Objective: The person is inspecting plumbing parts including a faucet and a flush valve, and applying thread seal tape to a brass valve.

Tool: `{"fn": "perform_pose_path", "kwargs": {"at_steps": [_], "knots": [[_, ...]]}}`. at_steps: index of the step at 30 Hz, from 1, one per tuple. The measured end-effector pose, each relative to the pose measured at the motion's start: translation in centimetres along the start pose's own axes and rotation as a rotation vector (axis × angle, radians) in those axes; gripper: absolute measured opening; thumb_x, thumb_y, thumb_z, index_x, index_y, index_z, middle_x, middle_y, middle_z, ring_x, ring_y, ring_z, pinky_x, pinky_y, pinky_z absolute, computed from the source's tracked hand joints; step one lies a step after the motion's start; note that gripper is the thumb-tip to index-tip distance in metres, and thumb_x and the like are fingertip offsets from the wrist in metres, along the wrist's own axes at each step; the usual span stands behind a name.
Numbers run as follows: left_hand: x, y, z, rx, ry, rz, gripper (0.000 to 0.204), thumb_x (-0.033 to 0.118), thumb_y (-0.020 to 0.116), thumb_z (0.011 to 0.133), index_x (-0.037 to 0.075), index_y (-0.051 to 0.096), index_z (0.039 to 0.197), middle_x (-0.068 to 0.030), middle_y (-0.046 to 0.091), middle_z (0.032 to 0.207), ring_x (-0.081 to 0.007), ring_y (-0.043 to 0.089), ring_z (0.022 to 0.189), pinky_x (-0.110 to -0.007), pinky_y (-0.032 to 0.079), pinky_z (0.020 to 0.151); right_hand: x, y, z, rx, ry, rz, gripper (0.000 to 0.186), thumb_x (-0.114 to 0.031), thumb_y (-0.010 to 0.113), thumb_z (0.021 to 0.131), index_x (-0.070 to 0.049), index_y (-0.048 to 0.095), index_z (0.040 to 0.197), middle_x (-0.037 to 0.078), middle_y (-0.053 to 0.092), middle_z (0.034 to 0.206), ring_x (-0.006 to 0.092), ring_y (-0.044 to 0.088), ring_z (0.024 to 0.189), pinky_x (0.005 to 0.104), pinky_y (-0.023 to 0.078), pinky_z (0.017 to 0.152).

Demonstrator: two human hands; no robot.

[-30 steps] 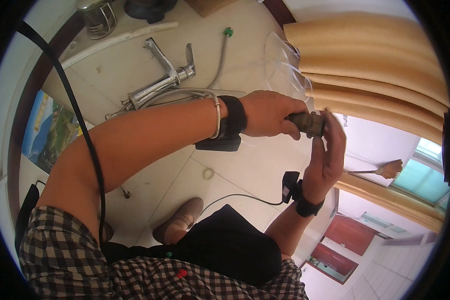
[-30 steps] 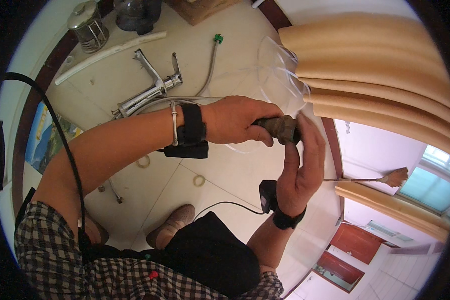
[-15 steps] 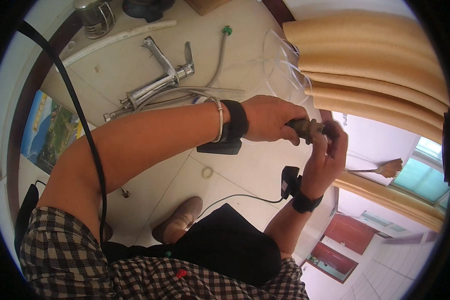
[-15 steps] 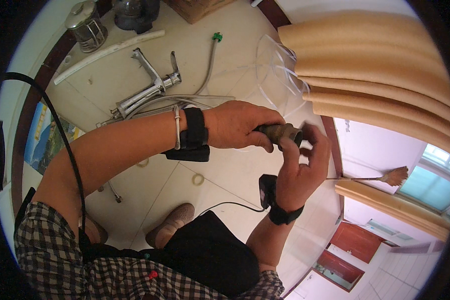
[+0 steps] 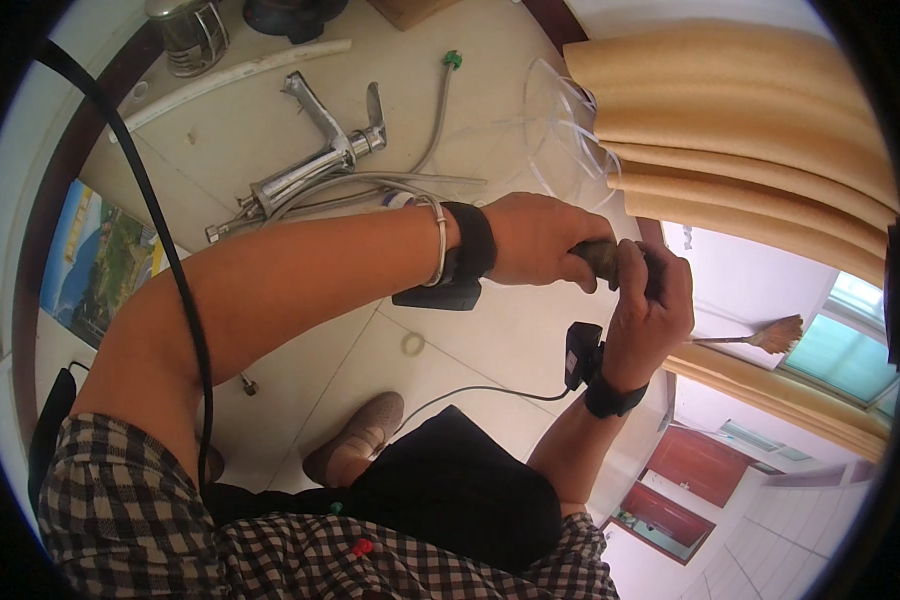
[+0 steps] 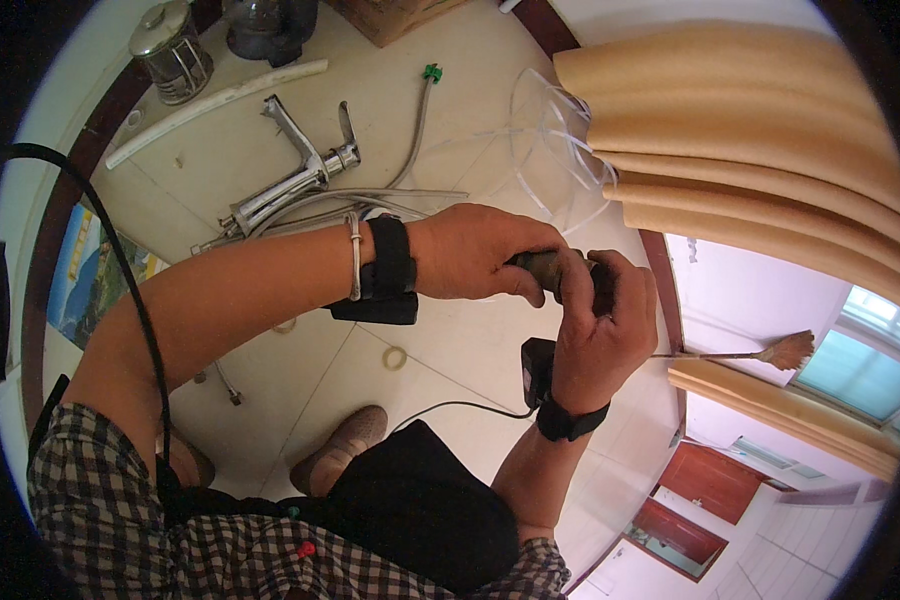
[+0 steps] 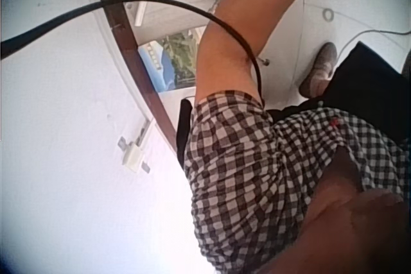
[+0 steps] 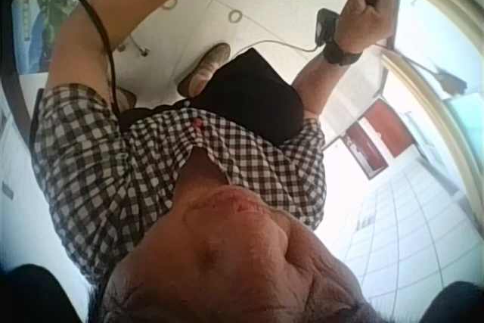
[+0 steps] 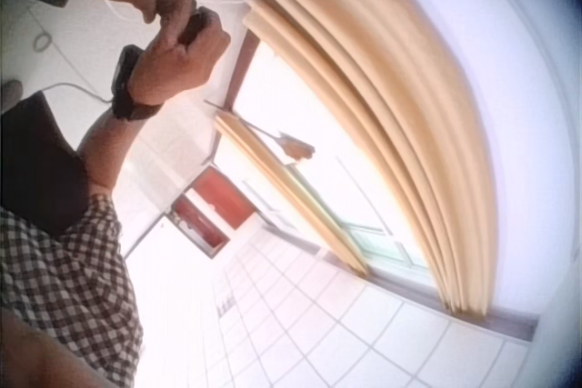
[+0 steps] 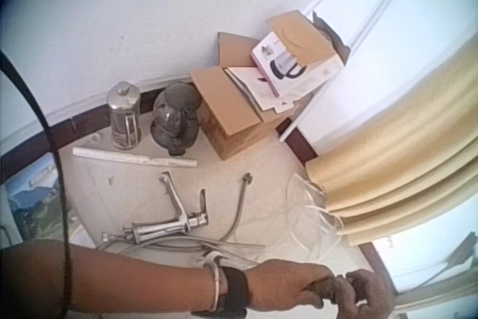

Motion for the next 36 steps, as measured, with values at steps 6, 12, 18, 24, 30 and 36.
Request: {"fn": "perform_pose_path", "kwargs": {"at_steps": [6, 12, 18, 24, 30, 36], "knots": [[-0.3, -0.5, 0.1, 0.018, -0.004, 0.015, 0.034, 0.035, 0.064, 0.080, 0.011, 0.058, 0.104, -0.0103, 0.064, 0.081, -0.0265, 0.062, 0.079, -0.037, 0.046, 0.072, -0.4, -1.2, 0.0, 0.005, 0.038, 0.279, 0.039, -0.009, 0.062, 0.083, 0.001, 0.055, 0.120, 0.014, 0.062, 0.102, 0.0212, 0.061, 0.090, 0.0316, 0.050, 0.076], [-0.3, -1.5, 0.5, 0.064, 0.046, -0.020, 0.034, 0.036, 0.064, 0.080, 0.010, 0.058, 0.102, -0.0105, 0.062, 0.077, -0.0254, 0.062, 0.076, -0.036, 0.046, 0.070, -3.2, 0.0, -0.4, -0.148, -0.277, 0.112, 0.032, -0.001, 0.054, 0.087, -0.001, 0.057, 0.120, 0.016, 0.056, 0.122, 0.0250, 0.055, 0.111, 0.0340, 0.046, 0.090], [-0.3, -1.2, 0.0, 0.053, 0.008, 0.016, 0.033, 0.035, 0.064, 0.081, 0.011, 0.058, 0.102, -0.0101, 0.062, 0.078, -0.0251, 0.061, 0.076, -0.036, 0.046, 0.070, -1.9, -0.2, 0.2, -0.030, -0.085, 0.099, 0.020, -0.004, 0.062, 0.085, -0.001, 0.062, 0.105, 0.012, 0.060, 0.096, 0.0195, 0.060, 0.086, 0.0304, 0.050, 0.073], [-0.2, -0.6, -0.3, -0.009, -0.050, -0.008, 0.034, 0.035, 0.065, 0.080, 0.011, 0.058, 0.103, -0.0105, 0.063, 0.080, -0.0259, 0.062, 0.078, -0.037, 0.046, 0.071, 1.9, 0.8, -0.6, -0.107, 0.200, 0.097, 0.040, -0.035, 0.058, 0.089, 0.004, 0.055, 0.099, 0.013, 0.060, 0.090, 0.0210, 0.060, 0.080, 0.0328, 0.049, 0.071], [-0.4, -1.4, 0.1, 0.066, 0.023, -0.014, 0.035, 0.035, 0.064, 0.080, 0.011, 0.058, 0.104, -0.0102, 0.063, 0.080, -0.0259, 0.062, 0.076, -0.037, 0.046, 0.070, -1.9, -0.3, -0.3, -0.048, -0.211, 0.307, 0.038, -0.010, 0.056, 0.089, 0.002, 0.051, 0.125, 0.014, 0.055, 0.118, 0.0233, 0.055, 0.107, 0.0342, 0.047, 0.086], [-0.3, -0.6, -0.1, 0.008, -0.013, -0.027, 0.034, 0.034, 0.064, 0.080, 0.010, 0.058, 0.104, -0.0103, 0.063, 0.080, -0.0257, 0.062, 0.077, -0.037, 0.046, 0.071, -0.3, 0.4, -0.2, -0.062, 0.072, 0.143, 0.030, -0.002, 0.065, 0.079, -0.001, 0.062, 0.109, 0.012, 0.061, 0.100, 0.0185, 0.060, 0.087, 0.0281, 0.049, 0.073]]}}
Point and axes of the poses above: each hand's wrist, its own z-axis towards the middle knuckle, its own y-axis out of the palm, x = y × z, the point moved 10 cm from there along z, towards the middle knuckle
